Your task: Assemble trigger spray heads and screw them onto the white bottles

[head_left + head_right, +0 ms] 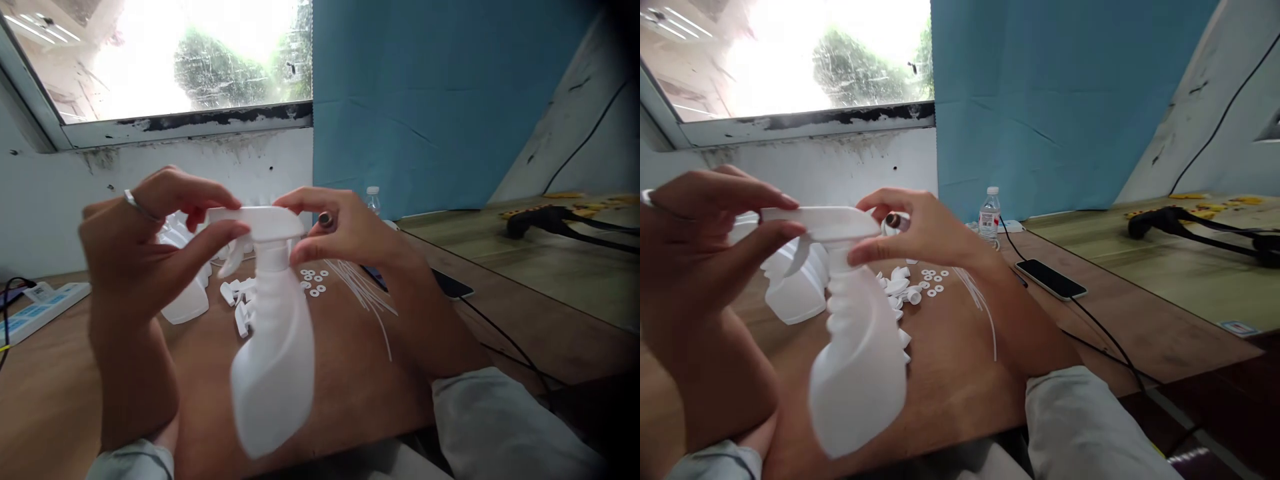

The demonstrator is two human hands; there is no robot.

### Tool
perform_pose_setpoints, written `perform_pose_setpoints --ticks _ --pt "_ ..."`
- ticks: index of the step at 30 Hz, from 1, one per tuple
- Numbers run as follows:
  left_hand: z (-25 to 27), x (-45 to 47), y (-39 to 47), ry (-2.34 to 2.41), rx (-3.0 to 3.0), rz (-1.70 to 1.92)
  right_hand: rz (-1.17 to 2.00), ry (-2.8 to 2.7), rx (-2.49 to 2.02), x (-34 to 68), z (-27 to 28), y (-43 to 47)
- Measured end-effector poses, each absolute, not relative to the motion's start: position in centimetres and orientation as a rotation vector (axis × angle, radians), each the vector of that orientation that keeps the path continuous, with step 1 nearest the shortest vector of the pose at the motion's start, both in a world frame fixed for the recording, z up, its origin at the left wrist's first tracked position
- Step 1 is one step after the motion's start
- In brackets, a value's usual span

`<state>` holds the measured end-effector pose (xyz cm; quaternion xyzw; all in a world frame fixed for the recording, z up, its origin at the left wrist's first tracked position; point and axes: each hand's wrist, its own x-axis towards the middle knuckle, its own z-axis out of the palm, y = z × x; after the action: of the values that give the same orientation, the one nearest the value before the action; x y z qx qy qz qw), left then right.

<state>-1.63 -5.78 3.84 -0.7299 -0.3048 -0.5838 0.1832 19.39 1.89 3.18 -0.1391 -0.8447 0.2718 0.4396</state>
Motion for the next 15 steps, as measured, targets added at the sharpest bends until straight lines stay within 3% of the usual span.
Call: perform_pose_setpoints --ticks 6,11,15 --pt "3.0 1.0 -2.1 -0.792 -2.334 -1.735 0.687 -1.894 -0.41 20.0 3.2 2.4" --pt "1.7 0.2 1.5 -1.245 -2.603 -1.313 0.655 -1.445 -0.389 20.3 3.6 5.3" --pt "1.0 -1.3 3.7 -1.538 -2.768 -1.185 0.67 -1.509 -0.343 21.0 3.5 6.6"
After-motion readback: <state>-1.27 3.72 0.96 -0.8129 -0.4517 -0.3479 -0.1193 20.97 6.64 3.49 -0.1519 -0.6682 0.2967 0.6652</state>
